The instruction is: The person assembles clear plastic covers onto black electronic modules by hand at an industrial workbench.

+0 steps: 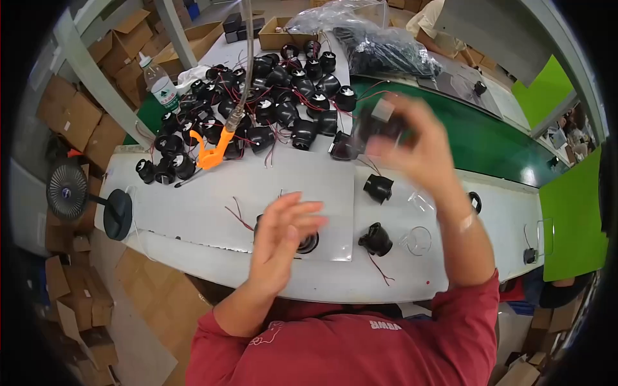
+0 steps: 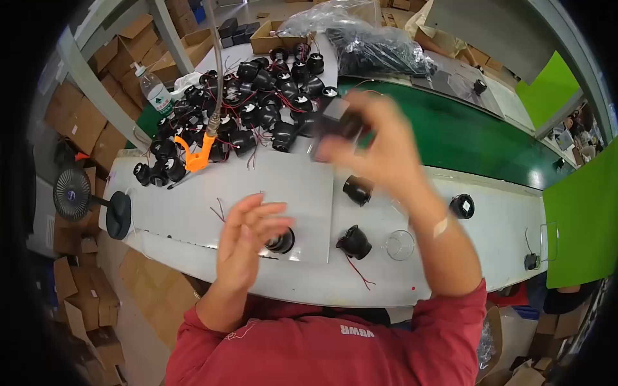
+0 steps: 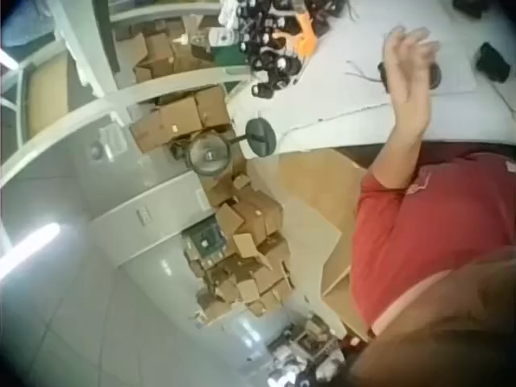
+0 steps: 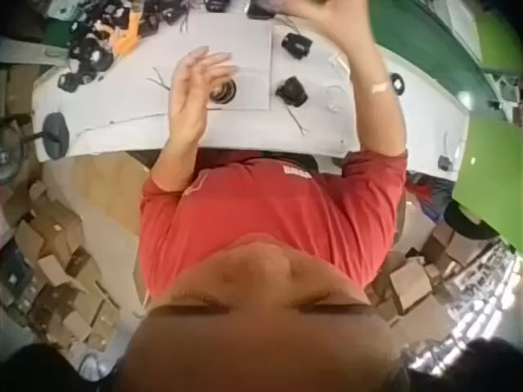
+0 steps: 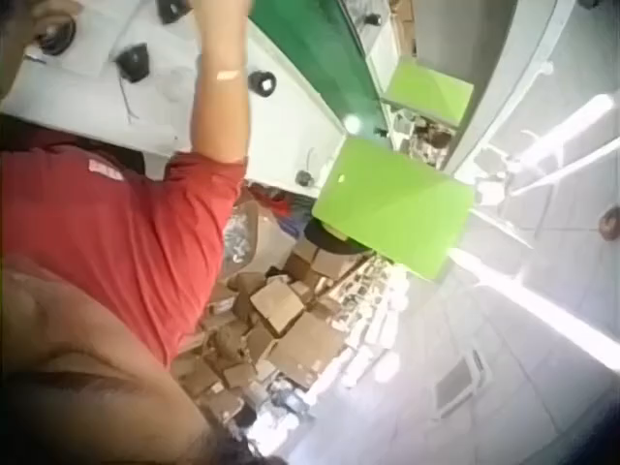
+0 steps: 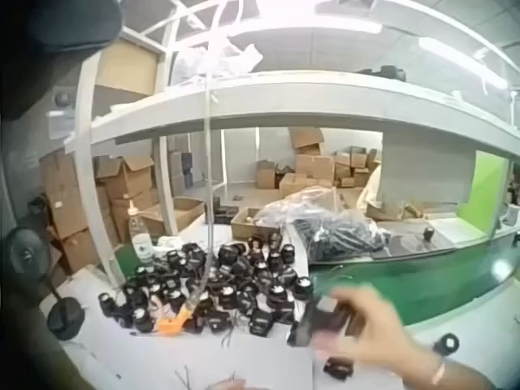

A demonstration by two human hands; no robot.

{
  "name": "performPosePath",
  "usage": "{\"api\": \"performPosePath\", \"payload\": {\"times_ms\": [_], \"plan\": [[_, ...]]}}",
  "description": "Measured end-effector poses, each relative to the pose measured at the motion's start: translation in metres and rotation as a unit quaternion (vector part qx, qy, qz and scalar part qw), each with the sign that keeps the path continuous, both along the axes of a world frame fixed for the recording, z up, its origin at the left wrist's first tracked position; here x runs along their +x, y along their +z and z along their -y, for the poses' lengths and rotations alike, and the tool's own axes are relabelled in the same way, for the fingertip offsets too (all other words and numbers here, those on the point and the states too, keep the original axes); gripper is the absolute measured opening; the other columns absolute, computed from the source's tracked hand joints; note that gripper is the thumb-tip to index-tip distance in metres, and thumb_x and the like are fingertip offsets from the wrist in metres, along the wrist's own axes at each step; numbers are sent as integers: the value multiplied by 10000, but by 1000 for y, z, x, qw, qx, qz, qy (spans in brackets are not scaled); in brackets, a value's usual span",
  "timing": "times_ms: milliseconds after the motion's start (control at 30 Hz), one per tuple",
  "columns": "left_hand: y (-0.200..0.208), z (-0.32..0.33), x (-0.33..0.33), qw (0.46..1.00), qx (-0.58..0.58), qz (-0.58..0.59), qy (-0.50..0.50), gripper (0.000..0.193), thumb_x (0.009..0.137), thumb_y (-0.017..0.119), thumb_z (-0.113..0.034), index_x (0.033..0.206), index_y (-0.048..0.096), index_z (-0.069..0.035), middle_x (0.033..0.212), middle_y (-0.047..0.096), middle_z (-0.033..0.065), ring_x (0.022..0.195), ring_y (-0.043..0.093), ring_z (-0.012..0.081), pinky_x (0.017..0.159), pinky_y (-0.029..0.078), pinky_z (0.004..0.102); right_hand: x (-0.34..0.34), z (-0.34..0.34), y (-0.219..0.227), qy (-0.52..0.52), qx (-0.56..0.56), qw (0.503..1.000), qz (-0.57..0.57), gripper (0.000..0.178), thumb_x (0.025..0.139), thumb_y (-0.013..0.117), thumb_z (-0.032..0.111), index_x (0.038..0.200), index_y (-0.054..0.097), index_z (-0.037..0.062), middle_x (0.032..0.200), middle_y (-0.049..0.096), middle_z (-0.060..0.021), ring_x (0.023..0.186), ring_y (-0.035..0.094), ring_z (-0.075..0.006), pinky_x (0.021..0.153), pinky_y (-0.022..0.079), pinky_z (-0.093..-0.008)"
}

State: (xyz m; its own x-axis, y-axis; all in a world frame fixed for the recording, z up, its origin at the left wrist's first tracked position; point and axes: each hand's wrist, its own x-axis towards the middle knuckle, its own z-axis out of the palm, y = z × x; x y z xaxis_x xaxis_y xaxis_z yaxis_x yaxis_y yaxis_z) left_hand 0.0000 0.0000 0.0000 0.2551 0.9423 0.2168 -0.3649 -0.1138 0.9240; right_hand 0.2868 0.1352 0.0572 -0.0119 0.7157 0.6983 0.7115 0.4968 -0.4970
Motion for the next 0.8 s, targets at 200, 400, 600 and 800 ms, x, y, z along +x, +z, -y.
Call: {"api": "performPosePath", "payload": {"times_ms": [200, 400, 600, 800], "plan": [[-7, -7, -28, 952, 100, -208, 199, 288, 840, 628, -2, 1122, 573, -19, 1197, 533, 105, 1080, 512, 185, 936, 414, 309, 114, -93, -95, -293, -204, 926, 125, 695, 630, 850, 193, 1216, 506, 47, 1156, 526, -225, 1011, 588, -395, 853, 510, -445], [-18, 1, -45, 931, 84, -257, 245, 256, 824, 642, 0, 1072, 583, -15, 1183, 535, 121, 1078, 508, 195, 935, 411, 317, 76, -62, -91, -311, -188, 898, 249, 748, 643, 870, 353, 1225, 495, 69, 1131, 552, -219, 1034, 586, -425, 816, 512, -472], [-7, -4, -13, 915, 211, -270, 215, 255, 778, 677, 16, 1020, 596, 7, 1153, 559, 163, 1072, 535, 256, 943, 420, 350, 9, 39, -55, 23, -422, 848, 320, 614, 650, 822, 422, 1003, 624, -39, 933, 667, -226, 899, 649, -373, 758, 530, -420], [38, -9, 51, 818, 331, -466, 57, 690, 724, 700, -20, 1359, 430, -6, 1442, 416, 204, 1394, 286, 450, 1106, 179, 602, 3, 93, 7, 261, -355, 896, 52, 463, 654, 785, 212, 1039, 631, 6, 860, 670, -134, 735, 641, -279, 695, 506, -336]]}}
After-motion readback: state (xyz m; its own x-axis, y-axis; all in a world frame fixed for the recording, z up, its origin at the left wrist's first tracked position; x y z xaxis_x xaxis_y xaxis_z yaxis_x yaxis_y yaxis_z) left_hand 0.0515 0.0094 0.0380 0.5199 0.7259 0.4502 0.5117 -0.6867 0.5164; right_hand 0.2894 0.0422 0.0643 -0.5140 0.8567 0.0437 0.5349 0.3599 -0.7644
